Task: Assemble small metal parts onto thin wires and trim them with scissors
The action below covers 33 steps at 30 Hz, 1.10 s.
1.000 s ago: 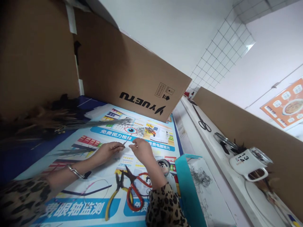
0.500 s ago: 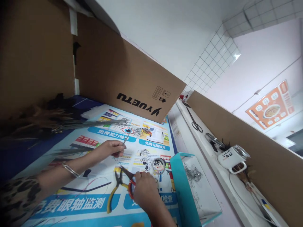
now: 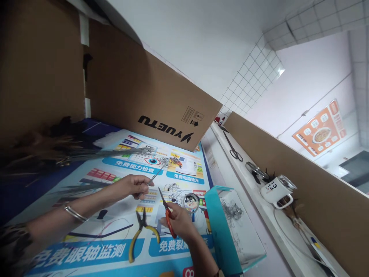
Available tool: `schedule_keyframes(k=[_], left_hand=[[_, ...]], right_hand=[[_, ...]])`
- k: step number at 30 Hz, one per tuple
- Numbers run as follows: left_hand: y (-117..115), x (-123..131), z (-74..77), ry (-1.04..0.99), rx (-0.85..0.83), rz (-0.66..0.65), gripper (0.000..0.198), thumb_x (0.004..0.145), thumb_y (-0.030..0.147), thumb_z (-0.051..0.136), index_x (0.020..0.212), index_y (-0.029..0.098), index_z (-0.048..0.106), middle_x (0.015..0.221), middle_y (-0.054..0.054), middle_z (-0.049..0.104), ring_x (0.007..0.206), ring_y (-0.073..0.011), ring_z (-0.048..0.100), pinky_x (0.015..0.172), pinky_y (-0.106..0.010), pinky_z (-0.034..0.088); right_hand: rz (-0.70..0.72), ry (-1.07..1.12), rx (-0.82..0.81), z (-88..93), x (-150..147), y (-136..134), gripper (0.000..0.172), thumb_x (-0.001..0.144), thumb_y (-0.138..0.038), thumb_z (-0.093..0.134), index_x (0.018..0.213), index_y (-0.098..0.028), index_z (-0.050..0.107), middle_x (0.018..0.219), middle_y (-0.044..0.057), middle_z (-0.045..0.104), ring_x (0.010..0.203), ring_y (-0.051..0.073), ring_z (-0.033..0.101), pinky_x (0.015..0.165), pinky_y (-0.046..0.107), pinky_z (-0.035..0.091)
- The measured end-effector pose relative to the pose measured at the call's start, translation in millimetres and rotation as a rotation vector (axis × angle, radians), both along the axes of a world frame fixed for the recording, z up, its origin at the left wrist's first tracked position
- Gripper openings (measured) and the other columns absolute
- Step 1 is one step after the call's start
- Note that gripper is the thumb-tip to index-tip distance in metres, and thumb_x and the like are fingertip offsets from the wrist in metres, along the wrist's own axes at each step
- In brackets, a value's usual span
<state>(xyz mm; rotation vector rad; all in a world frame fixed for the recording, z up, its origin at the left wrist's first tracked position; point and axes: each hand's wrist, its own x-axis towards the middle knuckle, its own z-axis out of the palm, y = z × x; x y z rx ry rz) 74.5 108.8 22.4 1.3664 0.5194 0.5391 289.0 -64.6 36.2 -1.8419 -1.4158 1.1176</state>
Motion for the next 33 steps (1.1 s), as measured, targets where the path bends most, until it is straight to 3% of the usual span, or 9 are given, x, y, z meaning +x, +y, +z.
schedule_keyframes(k=[3, 6, 11, 23, 33], left_hand=[[-0.9, -2.4, 1.5, 0.007, 0.008, -0.017, 0.034, 0.076, 0.044, 0.072, 0.098, 0.019, 0.069, 0.066, 0.001, 0.066, 0.062, -0.0176, 0.064, 0.057, -0.027, 0.045], [-0.5, -3.9, 1.2, 0.010, 0.012, -0.074, 0.028, 0.077, 0.041, 0.073, 0.094, 0.019, 0.071, 0.062, 0.002, 0.064, 0.059, -0.0162, 0.062, 0.055, -0.026, 0.042], [-1.7, -5.7, 0.4, 0.045, 0.014, -0.183, 0.024, 0.078, 0.039, 0.073, 0.092, 0.020, 0.074, 0.060, 0.001, 0.067, 0.055, -0.0150, 0.059, 0.055, -0.026, 0.042], [-10.6, -7.7, 12.7, 0.092, 0.042, -0.326, 0.026, 0.077, 0.038, 0.070, 0.096, 0.022, 0.077, 0.058, 0.002, 0.068, 0.053, -0.0149, 0.057, 0.054, -0.024, 0.041], [-9.9, -8.3, 12.3, 0.124, 0.077, -0.388, 0.027, 0.080, 0.036, 0.070, 0.101, 0.019, 0.073, 0.061, 0.003, 0.066, 0.055, -0.0125, 0.059, 0.051, -0.019, 0.039]], right_hand=[[-0.048, 0.108, -0.021, -2.4, -0.1, 0.6, 0.038, 0.081, -0.041, 0.069, 0.115, -0.026, 0.061, 0.063, -0.006, 0.049, 0.048, 0.010, 0.044, 0.048, 0.023, 0.040], [0.050, 0.101, 0.062, 8.9, -4.8, -0.9, 0.033, 0.089, -0.050, 0.060, 0.111, -0.026, 0.059, 0.076, -0.003, 0.054, 0.058, 0.012, 0.052, 0.056, 0.025, 0.046], [0.143, -0.089, 0.189, 24.8, -12.6, 4.7, 0.027, 0.095, -0.045, 0.052, 0.113, -0.026, 0.058, 0.086, 0.000, 0.057, 0.078, 0.017, 0.057, 0.070, 0.027, 0.048], [0.279, -0.141, 0.249, 28.1, -13.8, 19.0, 0.037, 0.099, -0.048, 0.047, 0.122, -0.021, 0.056, 0.105, 0.006, 0.062, 0.096, 0.020, 0.060, 0.084, 0.030, 0.048], [0.316, -0.080, 0.247, 29.1, -15.7, 20.6, 0.050, 0.097, -0.059, 0.046, 0.120, -0.017, 0.058, 0.101, 0.007, 0.060, 0.090, 0.020, 0.057, 0.080, 0.032, 0.048]])
